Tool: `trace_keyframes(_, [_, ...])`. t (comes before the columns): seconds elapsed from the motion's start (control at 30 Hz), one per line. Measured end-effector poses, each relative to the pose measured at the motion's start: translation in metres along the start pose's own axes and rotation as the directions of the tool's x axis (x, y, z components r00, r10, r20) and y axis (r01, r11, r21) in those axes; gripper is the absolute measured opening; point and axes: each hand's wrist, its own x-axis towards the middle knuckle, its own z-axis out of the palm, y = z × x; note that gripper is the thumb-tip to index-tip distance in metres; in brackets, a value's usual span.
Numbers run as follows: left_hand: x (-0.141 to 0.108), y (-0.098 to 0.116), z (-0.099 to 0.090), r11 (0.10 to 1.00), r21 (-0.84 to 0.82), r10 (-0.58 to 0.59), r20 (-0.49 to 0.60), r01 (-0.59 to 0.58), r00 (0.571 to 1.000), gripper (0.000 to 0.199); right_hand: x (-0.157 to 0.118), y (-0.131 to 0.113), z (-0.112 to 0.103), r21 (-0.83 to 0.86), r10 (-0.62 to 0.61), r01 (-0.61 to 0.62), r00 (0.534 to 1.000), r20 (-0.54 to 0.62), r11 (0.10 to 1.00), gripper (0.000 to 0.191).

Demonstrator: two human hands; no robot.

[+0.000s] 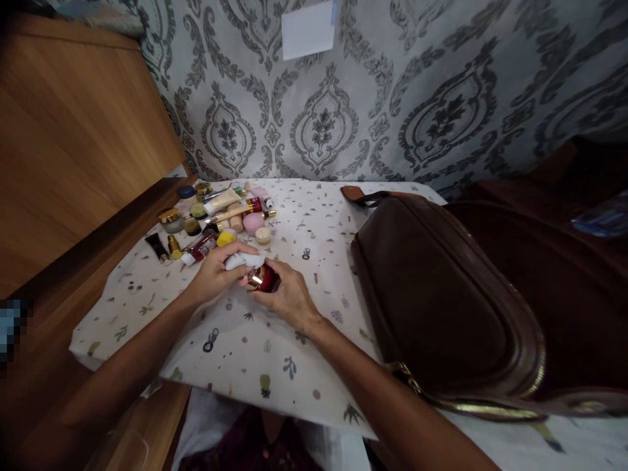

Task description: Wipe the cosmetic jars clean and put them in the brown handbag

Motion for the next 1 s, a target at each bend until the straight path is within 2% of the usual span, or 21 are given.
trace_keyframes(0.07, [-0.001, 0.001, 0.001, 0.997, 0.015, 0.079, 0.051, -0.08, 0.996, 0.017, 0.001, 0.0, -0.001, -0.007, 0.018, -0.018, 1.0, -0.01, 1.0, 0.042])
trace_keyframes(0.13, [-0.001, -0.001, 0.001, 0.991, 0.041, 0.128, 0.06, -0.13, 0.99, 0.016, 0.003, 0.0, -0.001, 0.013, 0.046, -0.046, 0.998, -0.041, 0.999, 0.04])
trace_keyframes(0.3, [0.002, -0.008, -0.003, 0.972, 0.229, 0.073, -0.044, -0.061, 0.996, 0.013, 0.006, 0.004, -0.002, 0.186, 0.161, -0.142, 0.983, -0.091, 0.972, 0.06])
trace_keyframes(0.43, [0.003, -0.002, -0.006, 0.955, 0.284, 0.083, 0.016, -0.084, 0.996, 0.01, 0.008, 0.007, -0.001, 0.212, 0.169, -0.135, 0.975, -0.148, 0.968, 0.058])
trace_keyframes(0.53, [0.001, 0.006, -0.005, 0.95, 0.282, 0.12, 0.07, -0.135, 0.99, 0.008, 0.009, 0.009, -0.001, 0.133, 0.145, -0.119, 0.966, -0.212, 0.984, 0.051])
trace_keyframes(0.67, [-0.003, 0.009, -0.001, 0.914, 0.275, 0.264, 0.15, -0.297, 0.953, 0.011, 0.007, 0.005, -0.004, -0.095, 0.052, -0.083, 0.954, -0.295, 0.992, 0.047])
trace_keyframes(0.77, [-0.005, 0.007, 0.003, 0.888, 0.259, 0.353, 0.148, -0.381, 0.924, 0.015, 0.003, -0.004, -0.005, -0.247, -0.069, 0.007, 0.968, -0.241, 0.969, 0.042])
trace_keyframes(0.9, [-0.003, 0.003, 0.003, 0.909, 0.27, 0.312, 0.064, -0.318, 0.948, 0.015, -0.001, -0.011, -0.003, -0.31, -0.15, 0.106, 0.981, -0.123, 0.945, 0.043])
trace_keyframes(1.0, [-0.001, 0.0, 0.002, 0.946, 0.261, 0.199, -0.008, -0.191, 0.98, 0.017, 0.0, -0.008, -0.001, -0.194, -0.101, 0.075, 0.987, -0.128, 0.978, 0.049])
